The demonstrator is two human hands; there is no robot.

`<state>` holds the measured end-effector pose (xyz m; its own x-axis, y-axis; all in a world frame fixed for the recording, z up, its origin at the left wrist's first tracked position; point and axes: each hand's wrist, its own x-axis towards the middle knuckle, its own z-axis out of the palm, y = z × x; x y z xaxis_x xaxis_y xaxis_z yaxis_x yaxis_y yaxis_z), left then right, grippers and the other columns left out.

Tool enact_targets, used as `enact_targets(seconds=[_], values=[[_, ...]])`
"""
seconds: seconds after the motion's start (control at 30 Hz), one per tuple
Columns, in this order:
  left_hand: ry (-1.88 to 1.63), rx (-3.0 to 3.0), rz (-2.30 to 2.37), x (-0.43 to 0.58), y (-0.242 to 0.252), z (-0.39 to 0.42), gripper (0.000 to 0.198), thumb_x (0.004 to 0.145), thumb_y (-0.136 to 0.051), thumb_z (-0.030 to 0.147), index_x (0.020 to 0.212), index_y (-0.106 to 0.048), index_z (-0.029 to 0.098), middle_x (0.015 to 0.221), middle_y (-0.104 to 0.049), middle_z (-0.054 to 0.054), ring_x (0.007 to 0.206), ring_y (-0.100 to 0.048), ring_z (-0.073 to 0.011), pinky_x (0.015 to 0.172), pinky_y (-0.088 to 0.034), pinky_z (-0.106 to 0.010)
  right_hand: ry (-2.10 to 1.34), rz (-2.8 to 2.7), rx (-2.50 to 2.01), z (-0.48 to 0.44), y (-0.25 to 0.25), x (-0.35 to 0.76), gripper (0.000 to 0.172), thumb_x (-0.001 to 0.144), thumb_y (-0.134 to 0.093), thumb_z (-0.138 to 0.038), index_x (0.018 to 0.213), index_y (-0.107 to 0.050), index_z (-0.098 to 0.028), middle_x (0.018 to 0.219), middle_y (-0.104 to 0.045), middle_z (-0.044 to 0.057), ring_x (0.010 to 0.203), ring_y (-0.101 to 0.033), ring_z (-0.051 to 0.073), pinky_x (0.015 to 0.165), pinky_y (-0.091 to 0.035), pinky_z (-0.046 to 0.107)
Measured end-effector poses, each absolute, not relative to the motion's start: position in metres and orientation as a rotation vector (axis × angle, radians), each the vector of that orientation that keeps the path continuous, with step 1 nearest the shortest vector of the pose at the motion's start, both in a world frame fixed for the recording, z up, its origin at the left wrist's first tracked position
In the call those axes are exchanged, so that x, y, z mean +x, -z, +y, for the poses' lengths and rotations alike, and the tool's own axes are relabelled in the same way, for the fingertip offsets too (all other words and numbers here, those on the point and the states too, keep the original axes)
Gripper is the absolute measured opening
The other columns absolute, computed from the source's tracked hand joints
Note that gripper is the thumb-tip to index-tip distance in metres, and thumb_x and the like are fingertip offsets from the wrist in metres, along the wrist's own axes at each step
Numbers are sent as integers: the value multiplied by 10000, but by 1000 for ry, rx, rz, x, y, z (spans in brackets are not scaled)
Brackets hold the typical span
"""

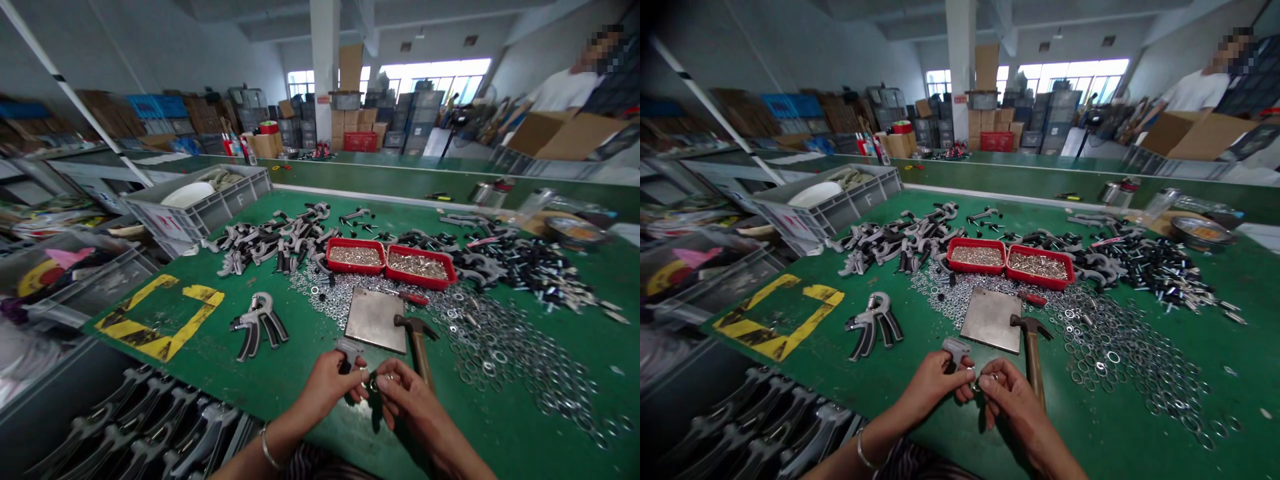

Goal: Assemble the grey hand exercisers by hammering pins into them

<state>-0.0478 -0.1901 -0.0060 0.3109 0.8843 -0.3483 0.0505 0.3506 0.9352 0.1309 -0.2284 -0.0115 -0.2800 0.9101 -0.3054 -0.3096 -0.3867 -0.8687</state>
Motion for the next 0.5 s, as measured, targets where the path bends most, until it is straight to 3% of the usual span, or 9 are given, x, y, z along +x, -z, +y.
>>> enact_targets(seconds=[0.07, 0.23, 0.5], values=[[-729, 1131, 1168, -48, 8, -190, 411, 706, -747, 445, 905, -658, 95, 627, -677, -32, 516, -633, -176, 519, -487, -263, -1775, -821, -1068, -229, 14, 130, 299, 819, -732, -444, 876, -564, -204, 545, -380, -104, 461, -323, 68, 443, -412, 202], [-716, 1070, 1101, -49, 8, -195, 434, 710, -757, 436, 948, -684, 81, 707, -716, -61, 641, -664, -185, 645, -521, -279, -1735, -655, -1095, -231, 16, 130, 332, 790, -764, -445, 834, -564, -183, 591, -390, -90, 496, -331, 65, 464, -437, 205], [-692, 1046, 1056, -45, 14, -201, 453, 718, -768, 467, 947, -683, 86, 647, -672, -28, 607, -624, -159, 627, -492, -262, -1847, -628, -1014, -234, 10, 132, 288, 814, -754, -400, 774, -584, -171, 550, -360, -98, 459, -290, 52, 416, -404, 177]])
